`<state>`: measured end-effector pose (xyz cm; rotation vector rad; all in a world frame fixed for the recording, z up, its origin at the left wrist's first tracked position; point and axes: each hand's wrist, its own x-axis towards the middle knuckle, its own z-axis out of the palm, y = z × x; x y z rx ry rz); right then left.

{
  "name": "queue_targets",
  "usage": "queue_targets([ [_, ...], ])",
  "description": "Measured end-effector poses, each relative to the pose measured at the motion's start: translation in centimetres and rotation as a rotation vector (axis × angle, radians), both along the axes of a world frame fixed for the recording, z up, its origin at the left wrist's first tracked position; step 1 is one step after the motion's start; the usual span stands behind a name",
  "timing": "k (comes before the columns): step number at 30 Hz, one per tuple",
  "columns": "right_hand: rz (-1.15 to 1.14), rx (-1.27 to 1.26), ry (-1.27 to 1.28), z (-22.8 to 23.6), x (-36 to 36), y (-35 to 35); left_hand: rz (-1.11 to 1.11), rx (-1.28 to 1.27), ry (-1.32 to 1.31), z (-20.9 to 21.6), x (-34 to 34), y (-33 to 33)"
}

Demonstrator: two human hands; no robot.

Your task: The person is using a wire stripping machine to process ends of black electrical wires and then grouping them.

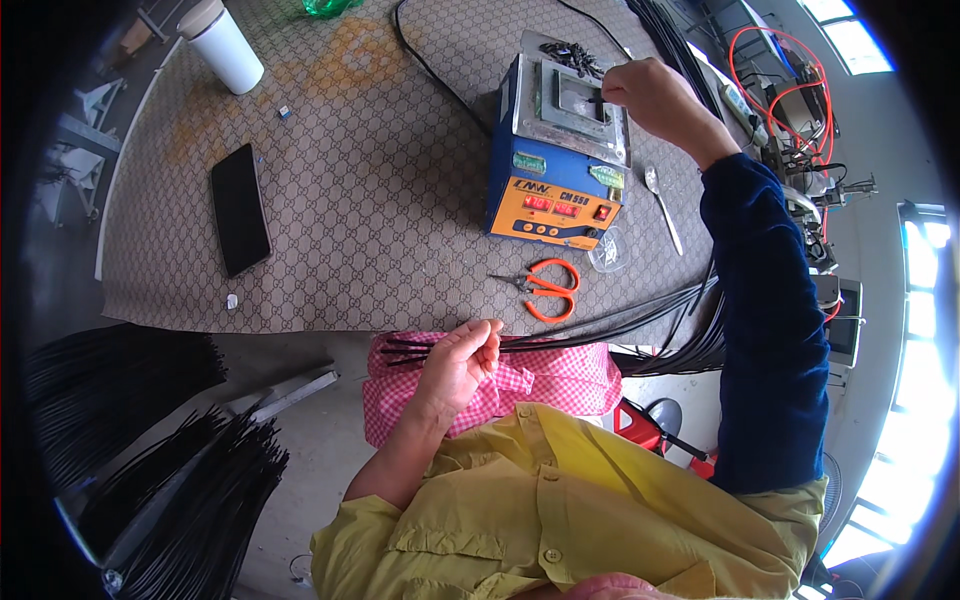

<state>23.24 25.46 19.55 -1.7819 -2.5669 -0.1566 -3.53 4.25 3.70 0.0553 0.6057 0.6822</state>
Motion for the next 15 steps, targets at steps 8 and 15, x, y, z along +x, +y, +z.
queue_targets([
  [8,-0.009,-0.035,0.008,-0.6,-0.31,0.06,-0.003,0.007,0.003,-0.06,-0.01,0.03],
  [15,-0.005,-0.026,0.016,-0.49,-0.51,-0.09,-0.002,0.0,0.004,0.04,0.0,0.06],
])
